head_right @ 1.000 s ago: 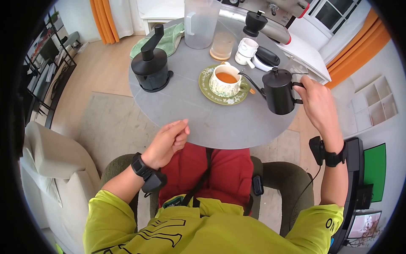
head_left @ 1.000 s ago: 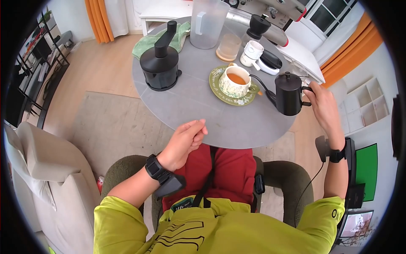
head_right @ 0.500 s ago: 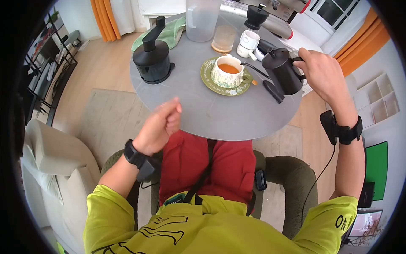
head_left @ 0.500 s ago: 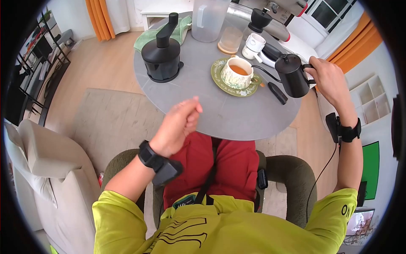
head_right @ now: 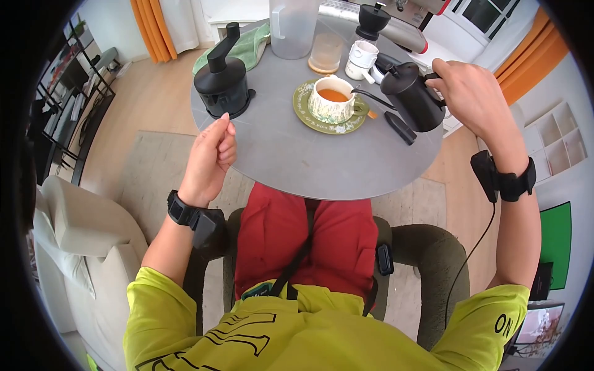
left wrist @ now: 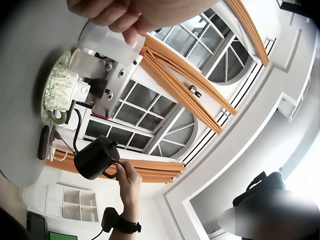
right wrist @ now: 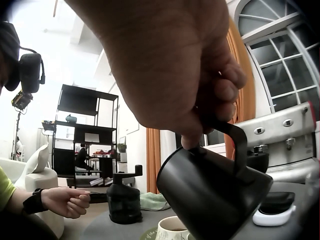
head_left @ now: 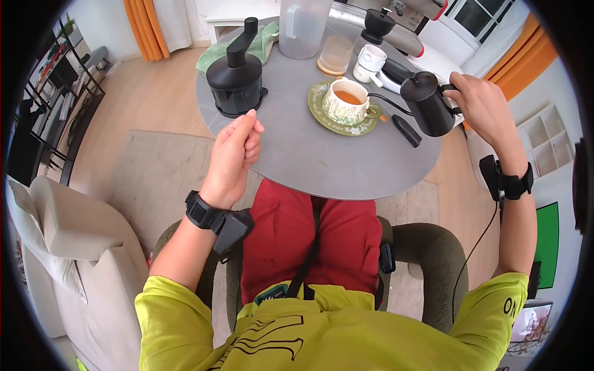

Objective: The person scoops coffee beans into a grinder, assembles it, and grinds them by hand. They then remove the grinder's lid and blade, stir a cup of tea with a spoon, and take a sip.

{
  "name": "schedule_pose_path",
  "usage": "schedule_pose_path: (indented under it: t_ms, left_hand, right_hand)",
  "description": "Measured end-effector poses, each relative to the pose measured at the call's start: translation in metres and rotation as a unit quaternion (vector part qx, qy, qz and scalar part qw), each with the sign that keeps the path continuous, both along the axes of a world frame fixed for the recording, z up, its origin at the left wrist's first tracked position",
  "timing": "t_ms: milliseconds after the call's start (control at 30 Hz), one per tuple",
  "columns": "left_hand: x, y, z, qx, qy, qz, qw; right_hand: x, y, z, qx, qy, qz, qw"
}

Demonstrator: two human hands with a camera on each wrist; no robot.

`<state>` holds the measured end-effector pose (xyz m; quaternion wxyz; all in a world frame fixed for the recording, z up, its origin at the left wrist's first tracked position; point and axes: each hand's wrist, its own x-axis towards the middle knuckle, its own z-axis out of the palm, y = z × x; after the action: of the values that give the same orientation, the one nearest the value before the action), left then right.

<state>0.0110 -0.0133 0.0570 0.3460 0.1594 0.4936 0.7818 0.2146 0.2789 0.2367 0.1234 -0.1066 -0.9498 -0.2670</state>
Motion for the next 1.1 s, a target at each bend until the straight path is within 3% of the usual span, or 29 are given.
schedule_pose_path:
  t_ms: [1100]
  left_hand:
    - [-0.01, -0.004, 0.0, 0.023, -0.038, 0.032, 0.999]
  right_hand:
    - [-0.039, -0.011, 0.037, 0.117, -0.071, 0.077, 0.988]
